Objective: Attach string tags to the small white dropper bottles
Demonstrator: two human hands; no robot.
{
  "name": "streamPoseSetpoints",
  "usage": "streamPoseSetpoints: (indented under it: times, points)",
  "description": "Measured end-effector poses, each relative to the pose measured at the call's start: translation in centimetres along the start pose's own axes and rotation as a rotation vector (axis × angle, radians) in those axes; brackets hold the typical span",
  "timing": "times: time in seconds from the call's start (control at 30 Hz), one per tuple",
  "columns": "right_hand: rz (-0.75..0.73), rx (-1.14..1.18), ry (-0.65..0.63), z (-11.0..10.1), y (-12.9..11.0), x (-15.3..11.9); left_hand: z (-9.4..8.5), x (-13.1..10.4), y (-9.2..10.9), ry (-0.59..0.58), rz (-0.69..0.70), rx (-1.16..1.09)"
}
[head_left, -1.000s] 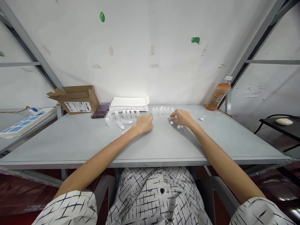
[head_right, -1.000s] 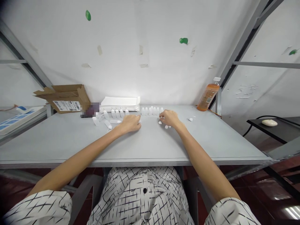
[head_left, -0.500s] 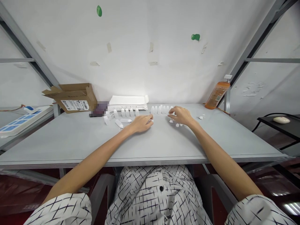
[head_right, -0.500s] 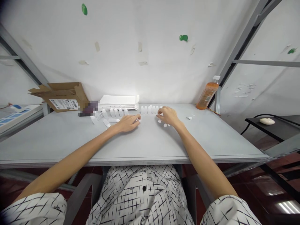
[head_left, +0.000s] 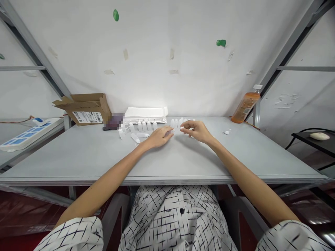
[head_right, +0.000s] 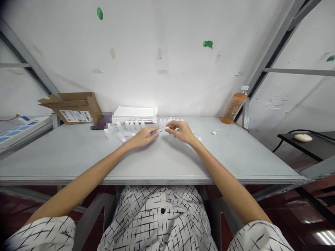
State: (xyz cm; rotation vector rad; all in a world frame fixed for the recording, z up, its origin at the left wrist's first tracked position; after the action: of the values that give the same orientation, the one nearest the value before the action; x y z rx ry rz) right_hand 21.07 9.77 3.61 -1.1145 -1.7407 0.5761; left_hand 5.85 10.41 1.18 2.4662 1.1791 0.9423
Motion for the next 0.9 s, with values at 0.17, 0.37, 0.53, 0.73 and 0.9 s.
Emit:
streamPoseSetpoints:
  times: [0.17, 0.37, 0.53, 0.73, 0.9]
  points:
    - [0.008, 0.081, -0.059, 1.3, 0.2, -0.3, 0.3, -0.1, 0.6, 0.006, 0.064, 0.015]
    - [-0.004, 0.122, -0.048, 1.6, 0.5, -0.3, -0.1, 0.0, 0.8, 0.05, 0.103, 0.028]
    - [-0.023, 0.147, -0.058, 2.0, 0.2, -0.4, -0.3, -0.1, 1.0, 0.053, 0.113, 0.043]
    - [0.001, 0.13, -0.066, 2.2, 0.0, -0.6, -0.4, -0.1, 0.8, 0.062, 0.113, 0.045]
    - [0.021, 0.087, -0.132, 2.5, -0.2, -0.9, -0.3, -0.1, 0.9, 0.045, 0.114, 0.059]
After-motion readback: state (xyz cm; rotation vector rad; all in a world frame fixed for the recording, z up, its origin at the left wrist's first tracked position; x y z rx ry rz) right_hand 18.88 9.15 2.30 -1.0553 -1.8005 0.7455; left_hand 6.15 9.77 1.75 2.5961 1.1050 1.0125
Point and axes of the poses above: each hand's wrist, its own x-axis towards the middle knuckle, its own z-axis out of the palm, y = z × x, the point moved 9 cm from there along x, towards the middle knuckle, and after that the axes turned 10 degrees about y, right-handed, at the moved point
